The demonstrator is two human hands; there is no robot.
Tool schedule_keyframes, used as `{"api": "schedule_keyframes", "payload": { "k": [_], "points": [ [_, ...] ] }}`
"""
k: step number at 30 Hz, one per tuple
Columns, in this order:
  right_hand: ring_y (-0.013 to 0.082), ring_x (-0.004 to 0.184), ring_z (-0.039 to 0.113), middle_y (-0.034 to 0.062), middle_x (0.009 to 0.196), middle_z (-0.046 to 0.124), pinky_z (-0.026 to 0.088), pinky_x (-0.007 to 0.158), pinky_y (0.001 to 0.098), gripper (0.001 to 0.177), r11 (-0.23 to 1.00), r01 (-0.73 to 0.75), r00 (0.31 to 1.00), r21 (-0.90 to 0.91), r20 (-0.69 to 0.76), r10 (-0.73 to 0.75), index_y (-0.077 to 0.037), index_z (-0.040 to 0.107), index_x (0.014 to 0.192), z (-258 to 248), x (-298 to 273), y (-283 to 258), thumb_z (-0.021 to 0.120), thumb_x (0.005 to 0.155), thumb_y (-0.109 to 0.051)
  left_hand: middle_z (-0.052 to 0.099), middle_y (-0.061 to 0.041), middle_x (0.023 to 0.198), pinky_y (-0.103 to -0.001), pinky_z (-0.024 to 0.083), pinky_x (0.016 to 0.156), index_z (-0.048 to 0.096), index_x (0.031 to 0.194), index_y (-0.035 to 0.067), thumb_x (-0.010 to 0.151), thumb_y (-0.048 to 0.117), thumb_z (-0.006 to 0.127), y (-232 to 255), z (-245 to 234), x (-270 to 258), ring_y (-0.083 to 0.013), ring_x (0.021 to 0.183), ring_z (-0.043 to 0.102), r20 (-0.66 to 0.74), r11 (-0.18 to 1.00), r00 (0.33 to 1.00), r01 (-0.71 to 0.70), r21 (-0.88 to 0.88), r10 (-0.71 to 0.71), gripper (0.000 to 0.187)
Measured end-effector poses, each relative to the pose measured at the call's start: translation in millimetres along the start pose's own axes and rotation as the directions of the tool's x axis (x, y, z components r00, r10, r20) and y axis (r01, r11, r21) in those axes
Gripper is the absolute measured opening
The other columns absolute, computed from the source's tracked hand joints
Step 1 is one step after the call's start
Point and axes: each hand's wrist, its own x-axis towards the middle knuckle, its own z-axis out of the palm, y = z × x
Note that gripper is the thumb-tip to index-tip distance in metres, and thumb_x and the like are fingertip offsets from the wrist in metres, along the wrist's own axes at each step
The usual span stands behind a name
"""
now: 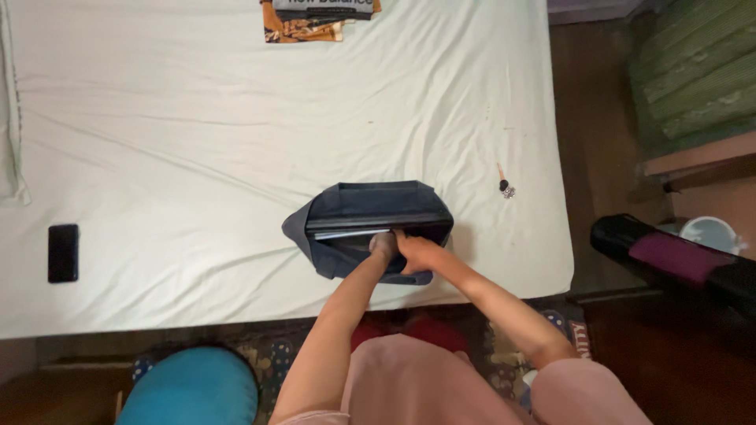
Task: The person kneels at the edge of a bed and packs a navy tote bag. They open the bag, place a laptop inside, insert a book and a pink notebook, add a wallet and small items, arrange the contents, then stand up and walk away leaving the packed bag on the bed.
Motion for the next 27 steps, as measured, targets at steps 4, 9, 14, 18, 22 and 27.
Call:
{"api": "schedule_keyframes", "payload": {
  "k": [4,9,14,18,22,27],
  "points": [
    [0.0483,0.111,0.064,0.0354,0.122,0.062,0.055,0.092,0.0467,0.134,0.999,0.04,0.998,0.02,-0.039,-0.039,0.006,0.01,0.154,2,2,1,0.097,0.059,-0.028,0.073,-0.013,0.119,-0.049,0.054,0.097,0.075,0.111,0.008,0.085,0.023,0.059,1,30,7,-0.0289,0.111,0.071,0.073,0.998,0.996,0.044,-0.037,-0.042,0.033],
    [0.0474,0.111,0.065,0.0343,0.121,0.064,0.056,0.093,0.0466,0.13,1.0,0.01,1.0,0.021,-0.008,-0.009,0.005,0.013,0.155,-2,4,3,0.096,0.06,-0.029,0.071,-0.015,0.121,-0.05,0.053,0.097,0.075,0.113,0.008,0.086,0.023,0.061,7,62,11,-0.032,0.113,0.069,0.177,0.991,0.98,0.105,-0.084,-0.088,0.034],
    [0.049,0.111,0.064,0.0356,0.122,0.063,0.054,0.095,0.0475,0.131,0.999,0.037,0.998,-0.004,-0.043,-0.038,0.005,0.013,0.156,-2,4,2,0.096,0.06,-0.03,0.069,-0.018,0.123,-0.051,0.051,0.097,0.074,0.114,0.007,0.086,0.023,0.062,2,75,12,-0.035,0.115,0.067,0.299,0.98,0.951,0.132,-0.147,-0.083,0.034],
    [0.0479,0.111,0.064,0.0358,0.122,0.062,0.054,0.094,0.0465,0.135,0.998,0.047,0.999,0.048,-0.028,-0.046,0.006,0.013,0.152,-2,5,7,0.099,0.055,-0.031,0.068,-0.019,0.125,-0.052,0.05,0.098,0.074,0.116,0.007,0.087,0.023,0.064,-8,62,-1,-0.0375,0.117,0.065,0.423,0.961,0.906,0.127,-0.246,-0.011,0.035],
    [0.0456,0.109,0.067,0.0338,0.118,0.067,0.056,0.09,0.046,0.13,0.999,-0.018,0.999,0.045,0.028,0.016,0.007,0.014,0.154,-2,11,8,0.093,0.059,-0.031,0.07,-0.02,0.122,-0.05,0.053,0.097,0.077,0.111,0.007,0.089,0.023,0.064,-31,2,-30,-0.0382,0.114,0.068,0.426,0.932,0.897,0.051,-0.358,0.114,0.031],
    [0.0427,0.106,0.069,0.0309,0.117,0.068,0.057,0.09,0.0422,0.139,0.996,-0.044,0.996,0.079,0.081,0.038,0.01,0.007,0.151,5,17,10,0.097,0.057,-0.039,0.072,-0.013,0.108,-0.045,0.056,0.09,0.071,0.107,0.008,0.099,0.027,0.062,-54,-111,-66,-0.0336,0.106,0.071,0.096,0.85,0.995,0.068,-0.523,-0.021,0.023]
  ]
}}
